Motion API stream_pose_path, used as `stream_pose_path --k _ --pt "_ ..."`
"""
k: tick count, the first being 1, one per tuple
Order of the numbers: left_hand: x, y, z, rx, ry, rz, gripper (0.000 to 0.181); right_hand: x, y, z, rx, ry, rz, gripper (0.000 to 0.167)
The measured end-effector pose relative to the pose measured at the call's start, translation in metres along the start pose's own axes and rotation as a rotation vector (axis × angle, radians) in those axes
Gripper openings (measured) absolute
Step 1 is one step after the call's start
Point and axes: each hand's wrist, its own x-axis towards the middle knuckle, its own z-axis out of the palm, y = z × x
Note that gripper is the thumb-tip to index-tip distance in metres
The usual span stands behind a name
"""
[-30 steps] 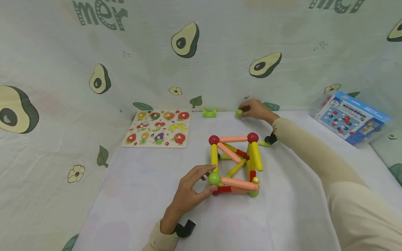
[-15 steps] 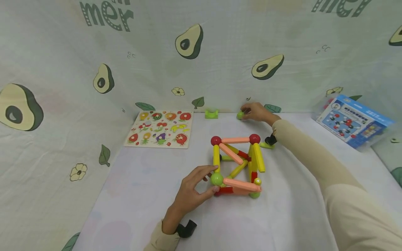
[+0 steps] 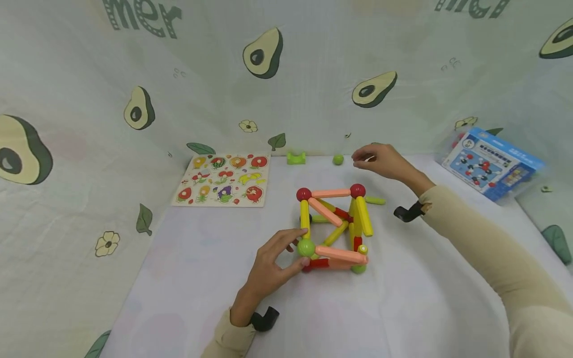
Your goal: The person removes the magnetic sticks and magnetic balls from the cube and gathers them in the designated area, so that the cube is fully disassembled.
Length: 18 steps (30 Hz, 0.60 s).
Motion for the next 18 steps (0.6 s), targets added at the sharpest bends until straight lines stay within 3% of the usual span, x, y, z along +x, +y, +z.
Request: stream_pose_path --k 10,14,18 --pt "0.001 0.000 0.003 -0.005 0.013 0.020 0.057 -0.089 -0.012 0.028 0.044 0.019 -0.032 0.022" --pt "0.002 0.000 0.005 -0.029 0.010 0.005 0.059 -0.118 -0.015 0.043 0.080 0.008 0.020 0.022" --pt "0.002 0.001 0.005 -0.032 0.021 -0.002 0.061 -0.138 -0.017 0.062 0.153 -0.087 0.099 0.028"
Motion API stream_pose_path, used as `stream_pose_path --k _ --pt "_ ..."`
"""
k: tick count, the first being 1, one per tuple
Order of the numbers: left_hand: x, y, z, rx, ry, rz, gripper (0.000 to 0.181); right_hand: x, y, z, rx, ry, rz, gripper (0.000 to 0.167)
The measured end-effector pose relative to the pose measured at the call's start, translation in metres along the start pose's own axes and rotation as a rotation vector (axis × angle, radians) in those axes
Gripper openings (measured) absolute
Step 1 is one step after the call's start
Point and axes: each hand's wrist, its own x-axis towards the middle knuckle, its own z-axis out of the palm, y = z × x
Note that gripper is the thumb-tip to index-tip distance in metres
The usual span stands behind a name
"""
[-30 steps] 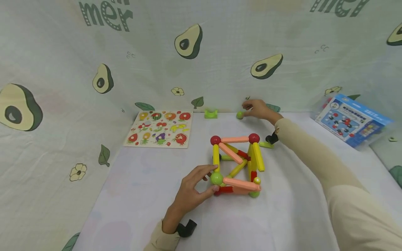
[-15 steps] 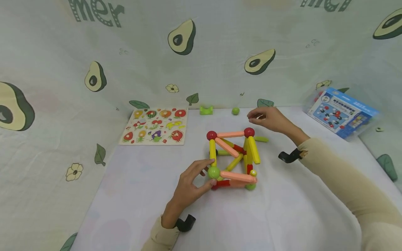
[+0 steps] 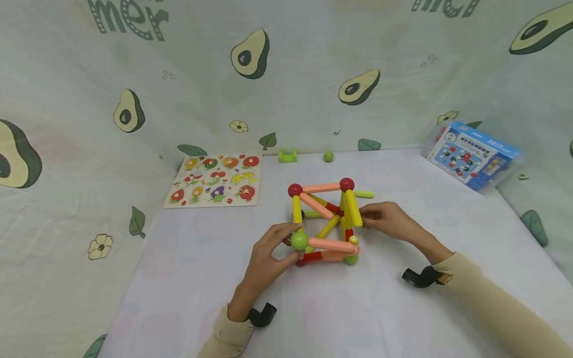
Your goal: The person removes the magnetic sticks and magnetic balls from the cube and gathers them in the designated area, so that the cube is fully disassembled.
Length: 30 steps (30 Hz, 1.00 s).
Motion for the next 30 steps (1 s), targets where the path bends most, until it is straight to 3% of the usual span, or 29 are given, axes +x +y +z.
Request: stream_pose_path --k 3,15,23,30 --pt "0.000 0.000 -0.001 0.002 0.003 0.004 0.061 -0.004 0.002 0.013 0.034 -0.055 0.040 0.030" --pt "-0.001 0.001 -0.009 0.017 -0.009 -0.015 0.063 -0.009 0.002 0.035 0.171 -0.064 0.092 0.036" --pt "-0.003 -0.005 -0.029 0.019 -0.008 -0.047 0.063 -0.001 -0.010 0.050 0.172 -0.039 0.046 0.033" --pt "-0.006 -0.014 -0.054 -0.039 -0.025 -0.070 0.062 0.014 -0.020 0.062 0.204 -0.057 0.000 0.038"
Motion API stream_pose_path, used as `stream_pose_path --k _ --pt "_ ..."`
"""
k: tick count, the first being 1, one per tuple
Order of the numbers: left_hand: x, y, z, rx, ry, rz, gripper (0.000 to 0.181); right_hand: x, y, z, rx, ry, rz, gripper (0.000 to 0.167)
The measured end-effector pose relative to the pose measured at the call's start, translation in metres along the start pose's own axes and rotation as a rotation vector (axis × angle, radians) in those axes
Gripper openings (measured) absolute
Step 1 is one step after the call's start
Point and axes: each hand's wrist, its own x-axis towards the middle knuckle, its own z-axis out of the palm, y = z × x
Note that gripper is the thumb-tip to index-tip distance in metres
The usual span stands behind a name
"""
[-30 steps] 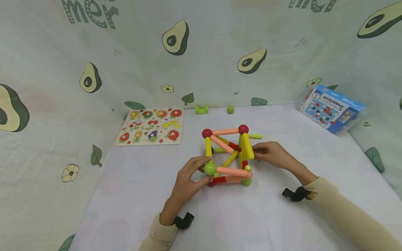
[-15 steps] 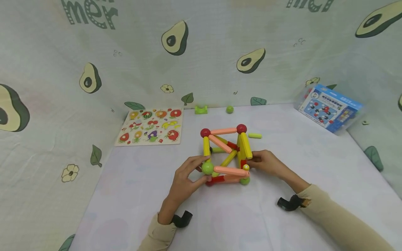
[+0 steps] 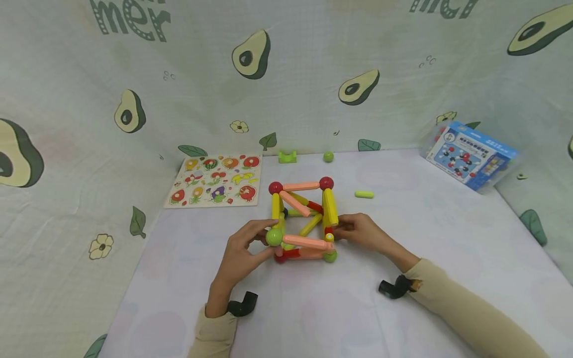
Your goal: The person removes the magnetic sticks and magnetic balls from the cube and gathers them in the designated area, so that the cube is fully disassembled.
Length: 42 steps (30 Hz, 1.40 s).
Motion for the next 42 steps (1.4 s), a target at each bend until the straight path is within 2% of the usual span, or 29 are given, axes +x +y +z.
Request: stream_pose_path --k 1,6,8,13,20,23,25,29,31,33,35,38,42 --pt "-0.001 -0.001 -0.004 -0.006 -0.002 -0.008 0.062 0.002 -0.002 0.003 0.009 -0.004 -0.007 0.037" --pt "-0.001 0.022 -0.023 -0.009 -0.005 -0.066 0.059 0.013 -0.009 0.015 0.048 -0.032 -0.029 0.037" --pt "-0.002 0.023 -0.027 -0.006 -0.002 -0.089 0.059 0.016 -0.012 0.017 0.038 -0.035 -0.029 0.037" --pt "-0.010 -0.001 -0.033 -0.002 0.011 -0.131 0.063 0.026 -0.015 0.024 0.010 -0.038 -0.041 0.036" --pt "-0.009 -0.007 -0.039 -0.015 0.020 -0.154 0.061 0.035 -0.016 0.030 0.005 -0.031 -0.035 0.038" --pt "-0.009 -0.007 -0.041 -0.016 0.020 -0.153 0.061 0.035 -0.019 0.029 -0.051 -0.013 -0.039 0.035" --pt "-0.010 -0.008 -0.041 -0.015 0.020 -0.155 0.061 0.032 -0.025 0.024 -0.101 0.029 -0.057 0.032" --pt "-0.009 -0.008 -0.040 -0.016 0.019 -0.160 0.060 0.012 -0.041 0.010 -0.206 0.189 -0.172 0.021" --pt "-0.009 -0.008 -0.039 -0.015 0.019 -0.163 0.060 -0.001 -0.051 0.005 -0.248 0.265 -0.264 0.018" --pt "-0.009 -0.007 -0.039 -0.014 0.021 -0.161 0.061 -0.015 -0.060 0.006 -0.269 0.299 -0.374 0.019" --pt "-0.010 -0.007 -0.040 -0.009 0.024 -0.157 0.061 -0.024 -0.068 0.010 -0.272 0.289 -0.483 0.023" --pt "-0.010 -0.006 -0.041 -0.006 0.031 -0.150 0.061 -0.031 -0.076 0.023 -0.246 0.220 -0.598 0.027" --pt "-0.011 -0.008 -0.041 -0.017 0.036 -0.150 0.061 -0.031 -0.077 0.042 -0.223 0.177 -0.651 0.031"
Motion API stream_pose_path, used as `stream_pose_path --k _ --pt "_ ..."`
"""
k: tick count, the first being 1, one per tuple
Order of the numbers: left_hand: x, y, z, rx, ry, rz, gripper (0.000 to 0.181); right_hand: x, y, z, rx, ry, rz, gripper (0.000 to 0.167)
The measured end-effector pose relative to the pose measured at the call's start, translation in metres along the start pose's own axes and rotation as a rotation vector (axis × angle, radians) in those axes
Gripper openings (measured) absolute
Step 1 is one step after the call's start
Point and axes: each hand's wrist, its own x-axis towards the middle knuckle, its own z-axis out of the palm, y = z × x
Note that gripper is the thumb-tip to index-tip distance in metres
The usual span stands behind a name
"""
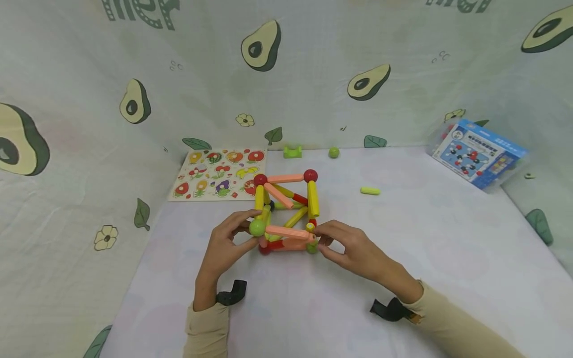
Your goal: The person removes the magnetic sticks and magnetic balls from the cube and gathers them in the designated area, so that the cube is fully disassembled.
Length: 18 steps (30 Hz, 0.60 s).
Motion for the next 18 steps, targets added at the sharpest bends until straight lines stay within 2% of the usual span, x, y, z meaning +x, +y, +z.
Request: stream_pose_path --k 4,9,13,18 --pt "0.002 -0.001 0.003 -0.009 -0.008 0.002 0.060 -0.002 -0.002 0.011 0.002 0.055 0.007 0.035" --pt "0.001 -0.001 0.003 0.006 -0.005 0.004 0.060 -0.005 -0.005 0.020 -0.007 0.127 0.072 0.031" --pt "0.000 -0.001 0.001 0.013 0.005 0.001 0.061 -0.003 -0.009 0.024 0.007 0.141 0.099 0.026" --pt "-0.001 0.000 0.000 0.003 0.008 0.004 0.060 -0.005 -0.011 0.021 0.047 0.115 0.068 0.029"
